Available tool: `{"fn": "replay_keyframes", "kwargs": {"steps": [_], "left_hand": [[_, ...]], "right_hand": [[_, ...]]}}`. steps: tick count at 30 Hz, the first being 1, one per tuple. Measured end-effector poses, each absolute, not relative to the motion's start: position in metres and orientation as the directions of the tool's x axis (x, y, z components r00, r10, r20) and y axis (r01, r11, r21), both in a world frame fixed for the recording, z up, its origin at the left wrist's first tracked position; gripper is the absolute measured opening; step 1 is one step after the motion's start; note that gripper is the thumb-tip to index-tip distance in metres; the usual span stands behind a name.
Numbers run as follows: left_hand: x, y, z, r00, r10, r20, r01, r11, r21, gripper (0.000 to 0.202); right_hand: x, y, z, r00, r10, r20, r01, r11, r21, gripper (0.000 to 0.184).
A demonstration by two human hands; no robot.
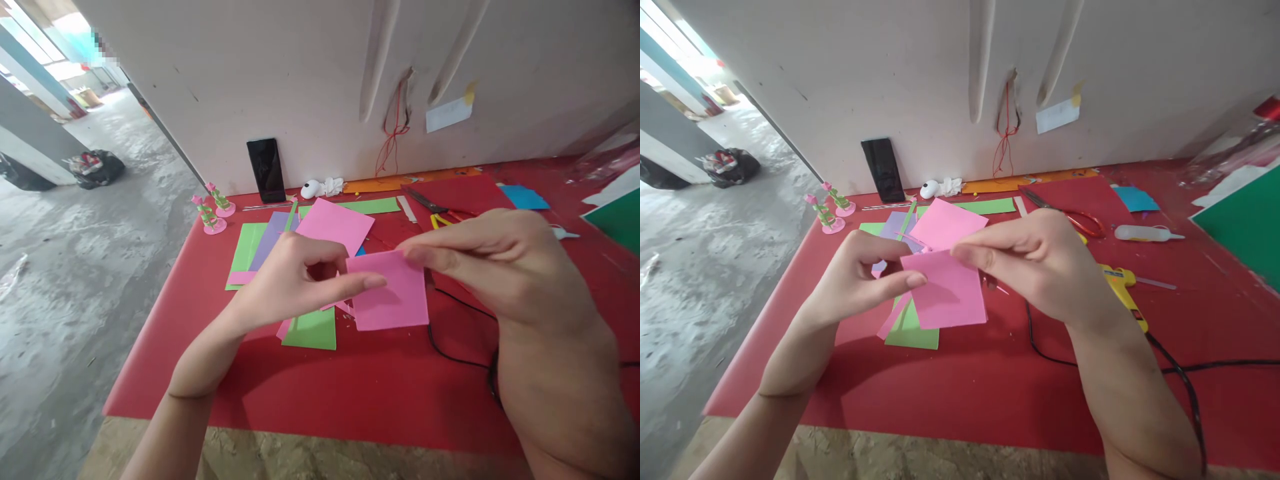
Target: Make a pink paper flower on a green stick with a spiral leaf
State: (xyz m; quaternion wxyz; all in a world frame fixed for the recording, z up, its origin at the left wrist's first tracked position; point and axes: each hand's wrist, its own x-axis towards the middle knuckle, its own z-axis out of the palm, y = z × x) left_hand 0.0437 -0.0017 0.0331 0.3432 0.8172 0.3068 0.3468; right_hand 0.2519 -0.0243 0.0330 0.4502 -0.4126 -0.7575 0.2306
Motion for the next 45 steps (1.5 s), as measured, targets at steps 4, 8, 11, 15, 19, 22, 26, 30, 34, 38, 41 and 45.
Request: {"fn": "replay_keyframes", "kwargs": {"steps": [4, 8, 11, 15, 19, 22, 26, 30, 34, 38, 41, 45], "left_hand": [[0.048, 0.000, 0.029, 0.660, 0.632, 0.405, 0.190, -0.662, 0.725, 0.033], [0.052, -0.001, 0.026, 0.625, 0.585, 0.517, 0.118, -0.726, 0.678, 0.043], [0.052, -0.003, 0.025, 0.627, 0.578, 0.522, 0.115, -0.732, 0.671, 0.045], [0.051, -0.006, 0.026, 0.639, 0.555, 0.532, 0.149, -0.768, 0.622, 0.040], [0.052, -0.009, 0.025, 0.655, 0.494, 0.572, 0.208, -0.846, 0.491, 0.026], [0.054, -0.009, 0.020, 0.602, 0.464, 0.650, 0.266, -0.884, 0.385, 0.025], [0.057, -0.007, 0.008, 0.497, 0.292, 0.817, 0.302, -0.941, 0.152, 0.023], [0.058, -0.012, 0.004, 0.472, 0.204, 0.858, 0.305, -0.951, 0.058, 0.019], [0.057, -0.017, 0.005, 0.448, 0.220, 0.867, 0.342, -0.938, 0.061, 0.016], [0.060, -0.014, 0.001, 0.422, 0.228, 0.878, 0.382, -0.922, 0.056, 0.014], [0.059, -0.014, 0.001, 0.407, 0.238, 0.882, 0.394, -0.917, 0.065, 0.015], [0.051, -0.018, 0.015, 0.403, 0.280, 0.871, 0.435, -0.896, 0.087, 0.017]], "right_hand": [[0.251, -0.021, 0.028, -0.185, 0.842, 0.506, 0.266, 0.539, -0.800, 0.013], [0.241, -0.021, 0.027, -0.145, 0.808, 0.571, 0.255, 0.588, -0.768, 0.024], [0.234, -0.023, 0.028, -0.137, 0.798, 0.586, 0.249, 0.601, -0.760, 0.020], [0.229, -0.026, 0.029, -0.135, 0.800, 0.585, 0.265, 0.598, -0.757, 0.015], [0.226, -0.029, 0.030, -0.152, 0.809, 0.568, 0.276, 0.586, -0.762, 0.016], [0.224, -0.032, 0.030, -0.141, 0.799, 0.584, 0.291, 0.597, -0.747, 0.017], [0.222, -0.038, 0.032, -0.094, 0.764, 0.639, 0.309, 0.632, -0.711, 0.019], [0.223, -0.045, 0.036, -0.097, 0.730, 0.677, 0.373, 0.657, -0.655, 0.021], [0.228, -0.045, 0.038, -0.106, 0.716, 0.690, 0.398, 0.667, -0.630, 0.023], [0.234, -0.041, 0.035, -0.092, 0.731, 0.676, 0.391, 0.651, -0.650, 0.025], [0.241, -0.035, 0.033, -0.122, 0.732, 0.670, 0.420, 0.650, -0.634, 0.025], [0.259, -0.021, 0.031, -0.031, 0.739, 0.673, 0.544, 0.577, -0.609, 0.020]]}}
